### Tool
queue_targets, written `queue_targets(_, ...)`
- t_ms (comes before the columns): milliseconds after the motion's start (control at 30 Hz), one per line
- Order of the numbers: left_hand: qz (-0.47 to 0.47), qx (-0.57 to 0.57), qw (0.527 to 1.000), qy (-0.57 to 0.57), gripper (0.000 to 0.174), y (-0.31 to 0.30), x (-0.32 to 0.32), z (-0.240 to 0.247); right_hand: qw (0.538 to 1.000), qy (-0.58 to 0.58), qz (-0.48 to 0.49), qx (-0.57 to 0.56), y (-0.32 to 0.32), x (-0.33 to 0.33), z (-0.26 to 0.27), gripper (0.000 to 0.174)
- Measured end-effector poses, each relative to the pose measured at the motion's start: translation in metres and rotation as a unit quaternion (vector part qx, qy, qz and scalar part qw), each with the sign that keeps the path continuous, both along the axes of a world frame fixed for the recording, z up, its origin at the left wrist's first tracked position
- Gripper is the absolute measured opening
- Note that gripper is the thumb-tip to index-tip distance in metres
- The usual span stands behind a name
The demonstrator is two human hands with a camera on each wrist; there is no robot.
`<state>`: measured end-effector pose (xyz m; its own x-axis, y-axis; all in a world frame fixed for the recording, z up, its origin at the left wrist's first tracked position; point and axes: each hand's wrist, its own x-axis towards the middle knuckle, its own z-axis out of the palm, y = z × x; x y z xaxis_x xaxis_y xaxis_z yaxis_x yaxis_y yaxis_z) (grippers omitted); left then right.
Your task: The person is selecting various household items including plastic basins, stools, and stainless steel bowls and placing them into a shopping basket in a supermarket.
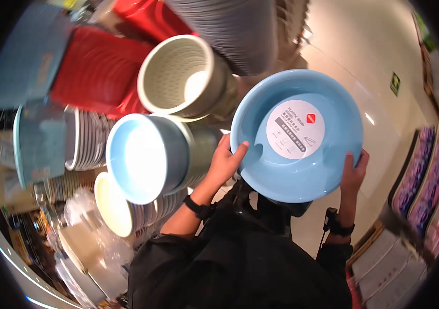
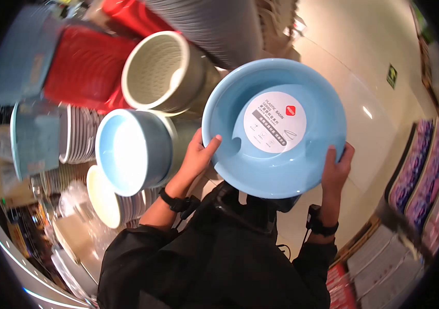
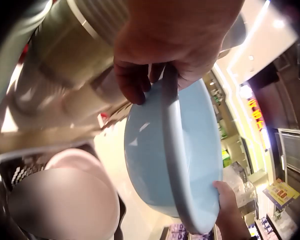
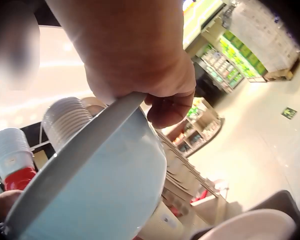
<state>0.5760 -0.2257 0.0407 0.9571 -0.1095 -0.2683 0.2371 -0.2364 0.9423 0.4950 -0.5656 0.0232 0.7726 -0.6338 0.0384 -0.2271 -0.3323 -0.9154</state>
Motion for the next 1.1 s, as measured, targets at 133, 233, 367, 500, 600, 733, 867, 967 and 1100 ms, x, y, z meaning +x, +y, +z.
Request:
queue_targets(133,0.051,-0.019,0.995,-0.080,0.032,0.037,-0.046,0.103,0.992,-0.096,0.062,0.051,0.037,0.007,0.084,0.028)
queue_targets(233,0.140,-0.050,0.979,-0.139,0.034,0.052,-0.085,0.153,0.973,-0.160,0.149,0.073,0.060,0.010,0.136,0.030)
queue_targets(367,0.226,-0.014,0.945,-0.238,0.039,0.015,-0.102,0.157,0.944,-0.191,0.254,0.093,0.027,0.038,0.165,0.031)
queue_targets(500,0.283,-0.030,0.926,-0.248,0.044,0.009,-0.114,0.147,0.912,-0.211,0.327,0.133,0.032,0.076,0.157,0.031)
queue_targets(600,0.323,-0.043,0.909,-0.261,0.042,0.016,-0.124,0.147,0.907,-0.201,0.354,0.105,0.051,0.094,0.163,0.033)
queue_targets(733,0.354,0.025,0.895,-0.269,0.044,0.058,-0.119,0.103,0.915,-0.155,0.368,0.064,0.092,0.118,0.147,0.036)
queue_targets(867,0.381,0.081,0.884,-0.259,0.043,0.090,-0.112,0.076,0.903,-0.124,0.410,0.033,0.125,0.137,0.132,0.035)
queue_targets(967,0.380,0.117,0.882,-0.253,0.042,0.102,-0.101,0.052,0.906,-0.122,0.404,0.025,0.136,0.151,0.113,0.039)
queue_targets(1100,0.366,0.115,0.897,-0.219,0.042,0.096,-0.095,0.046,0.915,-0.066,0.397,-0.014,0.136,0.160,0.098,0.047)
